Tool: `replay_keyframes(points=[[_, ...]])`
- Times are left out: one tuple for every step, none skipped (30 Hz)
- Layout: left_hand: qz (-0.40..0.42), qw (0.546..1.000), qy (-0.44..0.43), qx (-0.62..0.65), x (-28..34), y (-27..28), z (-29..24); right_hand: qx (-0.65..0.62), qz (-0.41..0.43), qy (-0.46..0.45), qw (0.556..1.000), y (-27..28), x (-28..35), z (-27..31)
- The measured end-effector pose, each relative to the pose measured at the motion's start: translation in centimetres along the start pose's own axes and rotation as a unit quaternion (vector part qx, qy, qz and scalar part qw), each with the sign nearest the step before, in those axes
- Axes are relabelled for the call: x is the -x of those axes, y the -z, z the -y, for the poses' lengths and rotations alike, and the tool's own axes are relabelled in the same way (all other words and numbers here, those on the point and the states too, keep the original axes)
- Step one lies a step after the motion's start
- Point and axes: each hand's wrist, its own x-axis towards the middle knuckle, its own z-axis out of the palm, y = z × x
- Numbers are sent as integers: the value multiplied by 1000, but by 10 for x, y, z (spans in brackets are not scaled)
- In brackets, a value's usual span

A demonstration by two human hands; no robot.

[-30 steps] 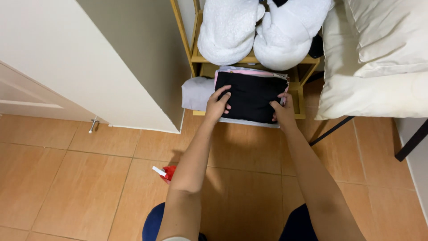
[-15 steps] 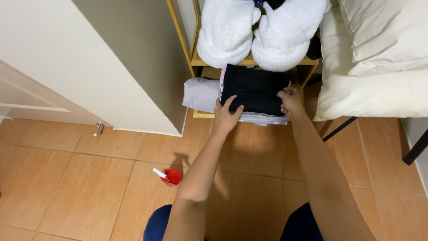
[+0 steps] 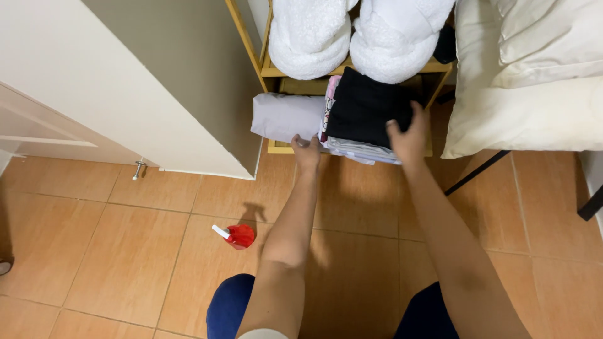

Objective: The person wipes a black and white zigzag-patterned bedspread with a purple cloth, then uses a rainbow feather duster to dust the bed. They pick up a red spray bottle, place it on the floor, and move a black pouch to a shelf. The person then folds the bedspread and places the cleaning cloths on the shelf.

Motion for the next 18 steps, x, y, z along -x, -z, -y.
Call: replay_keyframes(points=[[0, 1000, -1, 1, -9, -5, -1, -1, 0, 1, 1000, 1, 11, 40], [-10, 998, 37, 50, -14, -10, 0, 103, 97, 9, 990, 4, 25, 79], [-19, 992, 75, 100, -21, -15, 2, 204, 193, 16, 960, 6, 39, 118], [-20, 992, 77, 101, -19, -14, 1, 206, 194, 16, 959, -7, 46, 115], [-11, 986, 89, 142, -18, -13, 1, 250, 191, 67, 947, -20, 53, 112], [-2, 978, 97, 185, -22, -13, -3, 290, 185, 121, 931, -35, 56, 111], [-3, 978, 96, 188, -21, -10, -18, 291, 184, 123, 931, -45, 56, 109], [22, 978, 128, 161, -20, -6, -31, 321, 160, 159, 920, -57, 58, 106], [48, 977, 160, 134, -20, -2, -43, 351, 135, 195, 906, -69, 59, 103], [47, 977, 161, 135, -36, -8, -22, 351, 137, 196, 905, -86, 55, 86], [46, 985, 159, 50, -51, -15, -1, 406, 76, 258, 873, -102, 51, 69], [46, 986, 158, -37, -66, -20, 21, 456, 14, 313, 833, -119, 49, 51], [46, 985, 159, -39, -70, -25, 32, 456, 16, 312, 833, -119, 46, 52], [26, 995, 65, -72, -74, -29, 42, 428, 26, 332, 840, -119, 43, 54], [7, 994, -31, -105, -78, -33, 51, 399, 37, 350, 847, -119, 39, 57], [7, 994, -29, -108, -67, -25, 32, 398, 40, 348, 848, -118, 36, 55], [0, 999, -23, -42, -56, -17, 12, 389, 37, 358, 848, -117, 33, 53], [-7, 999, -19, 28, -45, -12, -9, 380, 33, 371, 847, -115, 27, 52]])
